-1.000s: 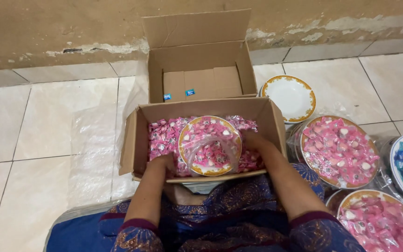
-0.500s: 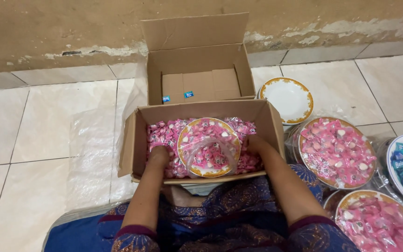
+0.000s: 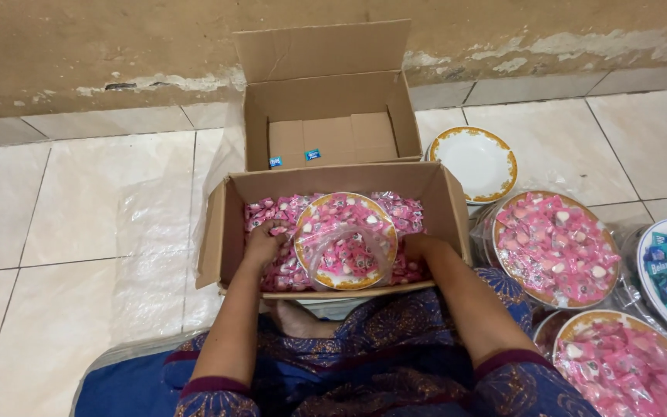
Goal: Wrapping a decorative plate in a plastic bag and placing it into a cardboard box filled with candies
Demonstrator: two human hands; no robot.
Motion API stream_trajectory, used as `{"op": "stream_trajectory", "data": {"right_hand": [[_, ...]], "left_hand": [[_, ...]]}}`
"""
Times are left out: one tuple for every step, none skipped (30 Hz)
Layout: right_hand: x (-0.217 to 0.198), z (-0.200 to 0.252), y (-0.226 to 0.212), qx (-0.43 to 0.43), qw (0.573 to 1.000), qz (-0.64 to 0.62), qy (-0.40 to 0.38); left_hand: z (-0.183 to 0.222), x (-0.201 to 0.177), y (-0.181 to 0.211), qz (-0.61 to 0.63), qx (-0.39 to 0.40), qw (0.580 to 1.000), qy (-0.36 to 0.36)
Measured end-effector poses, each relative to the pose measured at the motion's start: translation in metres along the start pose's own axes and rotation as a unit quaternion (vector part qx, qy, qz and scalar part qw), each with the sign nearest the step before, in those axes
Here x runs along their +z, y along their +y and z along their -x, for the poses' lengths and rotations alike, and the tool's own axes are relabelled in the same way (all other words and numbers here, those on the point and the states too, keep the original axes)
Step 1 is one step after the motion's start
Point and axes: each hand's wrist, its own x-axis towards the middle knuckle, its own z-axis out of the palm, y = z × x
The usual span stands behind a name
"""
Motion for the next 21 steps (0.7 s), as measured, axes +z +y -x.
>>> {"op": "stream_trajectory", "data": {"right_hand": [[0.006,-0.016,0.008,0.0,1.0,0.0,0.0],[0.013,-0.032,0.017,0.0,1.0,0.012,0.023],[0.021,-0.047,0.025,-0.001,0.999,0.023,0.044],[0.027,-0.062,0.033,-0.001,0.999,0.023,0.044],[0.031,-0.078,0.041,-0.002,0.996,0.04,0.077],[0.035,-0.093,0.048,-0.003,0.992,0.057,0.11],[0.037,-0.1,0.054,-0.005,0.992,0.058,0.11],[0.039,-0.106,0.06,-0.01,0.988,0.02,0.154],[0.042,-0.112,0.067,-0.015,0.98,-0.018,0.197],[0.025,-0.071,0.047,-0.016,0.98,-0.018,0.196],[0.008,-0.029,0.029,-0.004,0.974,-0.08,0.214],[-0.009,0.013,0.011,0.008,0.963,-0.142,0.231],[-0.007,-0.005,0.019,0.008,0.963,-0.142,0.23],[-0.004,-0.024,0.028,0.026,0.961,-0.133,0.241],[0.002,-0.041,0.037,0.045,0.958,-0.126,0.252],[-0.003,-0.032,0.032,0.047,0.958,-0.128,0.251],[-0.008,-0.022,0.027,0.041,0.949,-0.176,0.257],[-0.013,-0.013,0.022,0.035,0.938,-0.224,0.263],[-0.01,-0.018,0.027,0.037,0.937,-0.226,0.263],[-0.007,-0.023,0.033,0.021,0.925,-0.26,0.277],[-0.006,-0.03,0.036,0.003,0.911,-0.291,0.291]], "left_hand": [[0.017,0.005,0.019,0.0,0.0,1.0,0.0],[0.034,0.01,0.038,0.033,-0.003,0.999,-0.006],[0.052,0.015,0.056,0.065,-0.007,0.998,-0.011],[0.058,0.018,0.062,0.065,-0.008,0.998,-0.011],[0.063,0.021,0.069,0.085,-0.002,0.996,-0.025],[0.068,0.023,0.075,0.105,0.003,0.994,-0.04],[0.078,0.025,0.093,0.105,0.004,0.994,-0.038],[0.088,0.028,0.11,0.134,0.002,0.99,-0.051],[0.098,0.031,0.127,0.162,-0.001,0.985,-0.064],[0.098,0.029,0.128,0.162,-0.002,0.985,-0.063],[0.098,0.028,0.129,0.176,-0.012,0.982,-0.073],[0.098,0.027,0.129,0.191,-0.023,0.978,-0.084],[0.082,0.022,0.107,0.191,-0.024,0.978,-0.084],[0.066,0.017,0.085,0.195,-0.026,0.977,-0.088],[0.05,0.013,0.063,0.198,-0.029,0.975,-0.094],[0.059,0.018,0.072,0.197,-0.031,0.975,-0.095],[0.066,0.023,0.081,0.193,-0.035,0.975,-0.108],[0.074,0.028,0.091,0.188,-0.039,0.974,-0.12],[0.074,0.03,0.091,0.187,-0.04,0.974,-0.123],[0.073,0.032,0.091,0.186,-0.039,0.973,-0.132],[0.073,0.032,0.092,0.186,-0.038,0.972,-0.139]]}}
